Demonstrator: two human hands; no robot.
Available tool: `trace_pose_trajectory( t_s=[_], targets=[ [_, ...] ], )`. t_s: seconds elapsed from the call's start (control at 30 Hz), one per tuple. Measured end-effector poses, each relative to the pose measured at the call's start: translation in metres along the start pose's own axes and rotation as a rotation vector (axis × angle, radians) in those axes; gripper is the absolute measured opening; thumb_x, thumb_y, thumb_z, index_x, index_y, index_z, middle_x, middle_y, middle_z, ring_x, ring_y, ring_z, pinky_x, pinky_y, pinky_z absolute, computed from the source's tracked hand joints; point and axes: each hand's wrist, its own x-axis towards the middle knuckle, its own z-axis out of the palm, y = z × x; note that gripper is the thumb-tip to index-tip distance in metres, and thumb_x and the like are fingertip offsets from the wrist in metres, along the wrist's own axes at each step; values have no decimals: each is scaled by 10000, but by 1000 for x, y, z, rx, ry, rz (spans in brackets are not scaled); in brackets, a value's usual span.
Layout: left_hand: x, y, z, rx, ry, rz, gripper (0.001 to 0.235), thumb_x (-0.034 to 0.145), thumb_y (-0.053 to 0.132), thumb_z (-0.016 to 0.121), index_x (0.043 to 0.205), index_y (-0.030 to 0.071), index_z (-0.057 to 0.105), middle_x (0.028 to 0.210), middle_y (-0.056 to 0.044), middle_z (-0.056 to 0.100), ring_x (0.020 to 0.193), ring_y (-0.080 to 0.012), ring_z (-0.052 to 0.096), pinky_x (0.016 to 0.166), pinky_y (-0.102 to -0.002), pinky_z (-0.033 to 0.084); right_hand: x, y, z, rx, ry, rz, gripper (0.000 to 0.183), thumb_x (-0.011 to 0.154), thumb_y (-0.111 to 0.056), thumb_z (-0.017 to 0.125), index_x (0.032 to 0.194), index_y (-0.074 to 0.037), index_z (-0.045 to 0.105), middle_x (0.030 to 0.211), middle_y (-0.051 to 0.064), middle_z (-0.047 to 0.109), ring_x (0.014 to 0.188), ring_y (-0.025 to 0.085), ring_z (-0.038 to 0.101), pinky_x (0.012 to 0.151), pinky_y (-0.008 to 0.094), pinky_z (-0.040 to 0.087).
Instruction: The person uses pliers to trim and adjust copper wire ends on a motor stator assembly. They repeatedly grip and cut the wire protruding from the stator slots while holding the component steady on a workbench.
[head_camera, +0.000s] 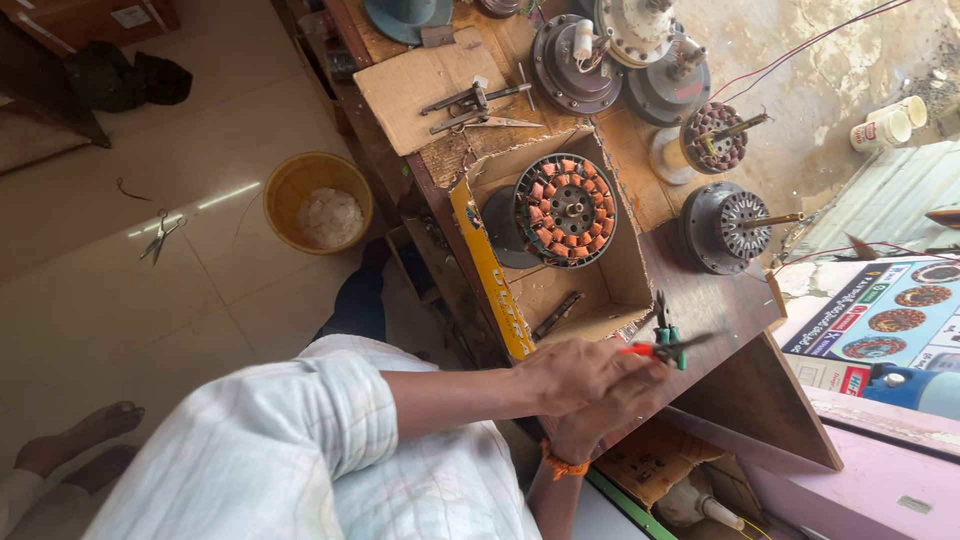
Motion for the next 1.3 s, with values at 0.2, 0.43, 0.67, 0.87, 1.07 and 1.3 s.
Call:
trace_pose_trajectory(
  t_s=[0.2, 0.43, 0.67, 0.87, 1.07, 1.3],
  targets=[
    [-13, -6, -41, 40, 116, -284, 696, 1022, 631, 330, 966, 46, 703, 728, -175, 703, 738, -351, 768, 621, -485, 597, -8, -6, 12, -107, -276, 241, 388, 1125, -379, 393, 946, -61, 524, 689, -22, 449, 559, 64, 421, 491, 251, 345],
    [-17, -22, -75, 222, 161, -292, 717, 1020, 652, 305, 971, 55, 701, 824, -227, 732, 904, -459, 697, 812, -574, 541, 10, -18, -2, 103, -413, 478, 353, 989, -162, 522, 1341, -132, 538, 637, -15, 489, 439, 21, 380, 352, 201, 284],
    [-19, -29, -103, 434, 373, -278, 617, 968, 665, 387, 946, 104, 642, 788, -186, 724, 841, -403, 734, 702, -571, 557, -8, -2, 1, 363, -431, 556, 384, 1028, -127, 575, 1392, -5, 570, 713, 3, 505, 473, 1, 360, 367, 164, 268],
    [18, -47, -164, 279, 679, 70, 595, 1083, 570, 330, 857, 105, 625, 717, -120, 692, 721, -340, 723, 705, -492, 558, -9, 4, 11, 474, -491, 740, 418, 1008, -146, 569, 1402, -7, 566, 699, -21, 486, 443, -3, 339, 336, 162, 255],
    [83, -52, -191, 574, 770, 243, 515, 1097, 531, 376, 953, 94, 607, 958, -114, 648, 981, -332, 622, 792, -479, 526, 5, -6, 24, 462, -529, 709, 418, 1026, -127, 568, 1421, 10, 561, 719, -19, 472, 469, -6, 348, 346, 152, 259],
    [175, -54, -174, 596, 823, -60, 645, 945, 685, 391, 1115, 99, 600, 1104, -227, 614, 1068, -463, 564, 747, -644, 489, 10, 12, 30, 520, -542, 779, 317, 1002, -120, 557, 1309, -43, 578, 709, 1, 517, 444, 19, 350, 336, 165, 261]
  ],
)
